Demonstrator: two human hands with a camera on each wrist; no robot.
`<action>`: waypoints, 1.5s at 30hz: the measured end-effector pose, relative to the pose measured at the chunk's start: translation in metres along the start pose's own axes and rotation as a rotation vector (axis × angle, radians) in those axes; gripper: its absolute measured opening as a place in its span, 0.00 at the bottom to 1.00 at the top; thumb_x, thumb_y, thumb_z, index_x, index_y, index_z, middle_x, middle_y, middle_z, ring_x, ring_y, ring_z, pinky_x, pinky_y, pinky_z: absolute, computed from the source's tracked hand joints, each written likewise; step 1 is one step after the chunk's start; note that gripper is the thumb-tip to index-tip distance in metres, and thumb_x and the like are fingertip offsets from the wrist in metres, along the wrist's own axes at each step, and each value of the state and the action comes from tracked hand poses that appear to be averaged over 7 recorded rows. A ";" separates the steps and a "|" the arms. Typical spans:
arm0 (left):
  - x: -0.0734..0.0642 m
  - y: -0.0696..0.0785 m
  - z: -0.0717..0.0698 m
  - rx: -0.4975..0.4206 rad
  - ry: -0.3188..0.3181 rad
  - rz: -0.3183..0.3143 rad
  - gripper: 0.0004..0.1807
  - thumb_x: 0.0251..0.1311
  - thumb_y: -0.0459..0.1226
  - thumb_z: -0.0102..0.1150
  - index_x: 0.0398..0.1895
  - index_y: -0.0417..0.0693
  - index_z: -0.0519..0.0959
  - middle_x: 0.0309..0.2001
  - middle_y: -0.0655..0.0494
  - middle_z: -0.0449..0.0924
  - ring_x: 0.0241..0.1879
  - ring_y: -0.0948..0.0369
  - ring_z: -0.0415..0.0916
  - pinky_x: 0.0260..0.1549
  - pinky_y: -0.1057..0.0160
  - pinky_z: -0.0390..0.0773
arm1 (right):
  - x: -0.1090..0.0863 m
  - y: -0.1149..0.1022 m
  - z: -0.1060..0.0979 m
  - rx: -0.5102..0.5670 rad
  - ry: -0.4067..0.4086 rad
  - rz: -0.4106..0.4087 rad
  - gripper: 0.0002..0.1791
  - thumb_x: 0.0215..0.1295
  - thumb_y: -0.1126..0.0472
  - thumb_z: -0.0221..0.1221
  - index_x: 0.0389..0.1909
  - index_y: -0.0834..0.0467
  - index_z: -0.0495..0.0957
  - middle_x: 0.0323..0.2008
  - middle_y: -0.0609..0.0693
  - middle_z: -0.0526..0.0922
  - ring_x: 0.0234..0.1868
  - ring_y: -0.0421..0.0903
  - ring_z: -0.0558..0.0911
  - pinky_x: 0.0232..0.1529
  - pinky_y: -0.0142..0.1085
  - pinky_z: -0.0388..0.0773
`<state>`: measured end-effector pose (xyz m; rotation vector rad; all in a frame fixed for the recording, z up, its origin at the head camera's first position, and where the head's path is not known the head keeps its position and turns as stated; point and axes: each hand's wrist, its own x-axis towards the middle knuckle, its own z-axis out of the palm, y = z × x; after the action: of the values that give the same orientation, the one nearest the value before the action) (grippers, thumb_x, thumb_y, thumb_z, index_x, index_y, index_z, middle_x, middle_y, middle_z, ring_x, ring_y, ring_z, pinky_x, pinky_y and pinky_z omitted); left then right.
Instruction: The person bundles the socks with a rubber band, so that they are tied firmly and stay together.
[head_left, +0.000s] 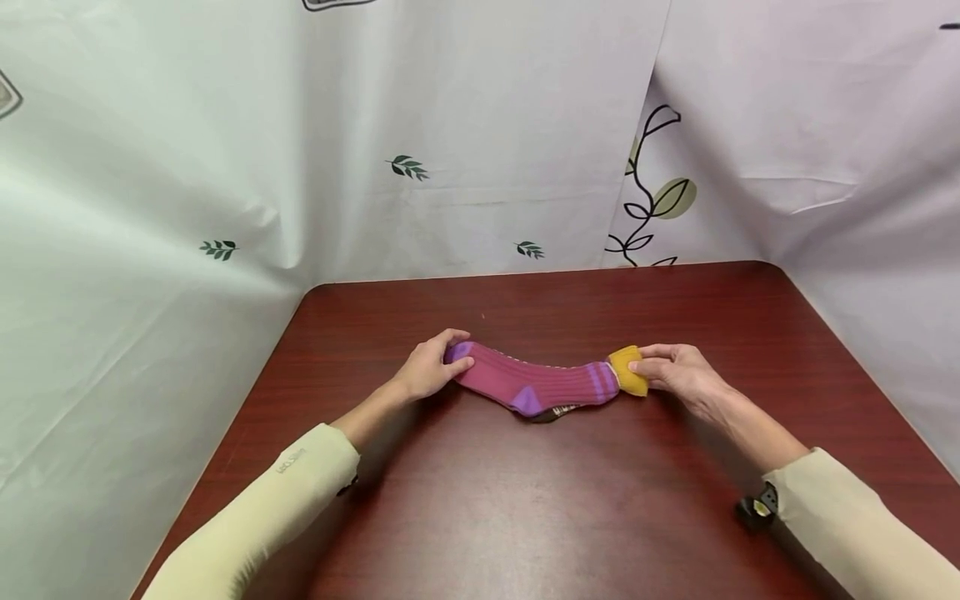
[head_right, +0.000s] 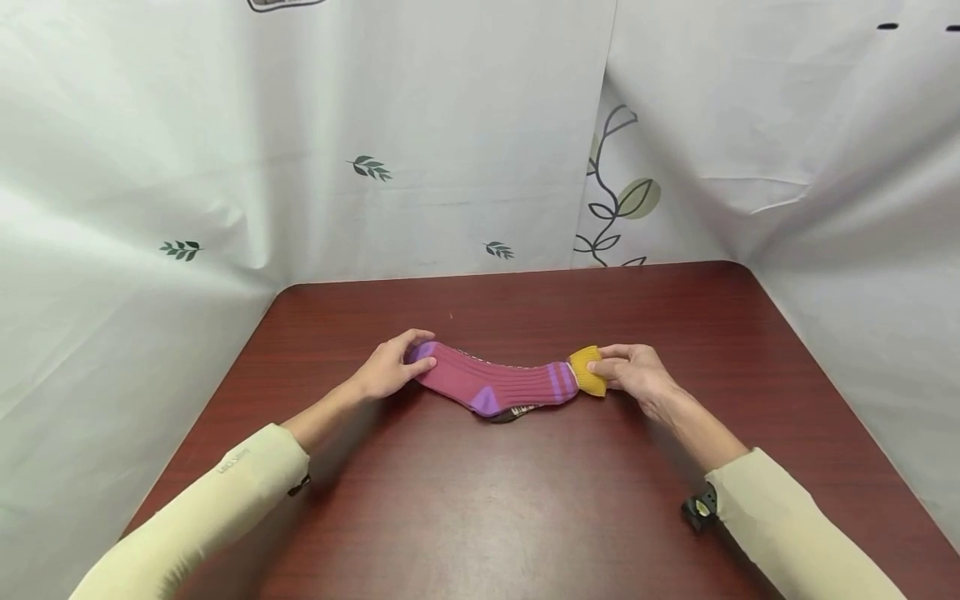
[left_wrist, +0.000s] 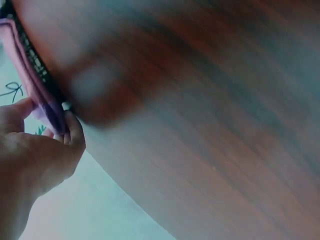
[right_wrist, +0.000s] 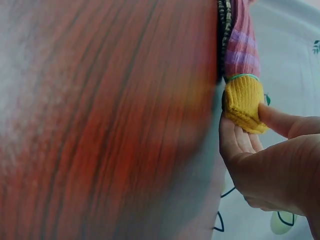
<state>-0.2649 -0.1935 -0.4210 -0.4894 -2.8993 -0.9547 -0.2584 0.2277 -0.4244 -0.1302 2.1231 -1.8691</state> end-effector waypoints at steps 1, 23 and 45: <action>0.000 0.001 -0.001 -0.024 -0.007 -0.014 0.28 0.73 0.41 0.68 0.71 0.39 0.74 0.66 0.43 0.80 0.64 0.48 0.78 0.65 0.47 0.73 | 0.000 0.000 -0.001 -0.006 -0.013 0.004 0.34 0.77 0.65 0.61 0.73 0.81 0.59 0.49 0.52 0.86 0.42 0.36 0.86 0.46 0.32 0.85; 0.000 0.007 -0.007 -0.644 -0.131 -0.298 0.28 0.73 0.32 0.65 0.71 0.30 0.68 0.58 0.36 0.77 0.45 0.56 0.82 0.45 0.61 0.85 | -0.005 -0.002 -0.001 0.006 -0.018 -0.009 0.37 0.74 0.68 0.62 0.75 0.78 0.57 0.53 0.55 0.84 0.44 0.35 0.85 0.49 0.33 0.84; -0.003 0.013 -0.002 -0.583 -0.170 -0.300 0.30 0.68 0.34 0.69 0.70 0.32 0.71 0.54 0.40 0.79 0.45 0.57 0.78 0.41 0.64 0.80 | 0.001 0.002 -0.005 -0.015 0.106 -0.029 0.34 0.75 0.64 0.64 0.73 0.77 0.64 0.47 0.46 0.87 0.40 0.32 0.84 0.44 0.29 0.84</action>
<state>-0.2584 -0.1854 -0.4128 -0.1536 -2.8504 -1.9077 -0.2607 0.2325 -0.4263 -0.0671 2.2165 -1.9172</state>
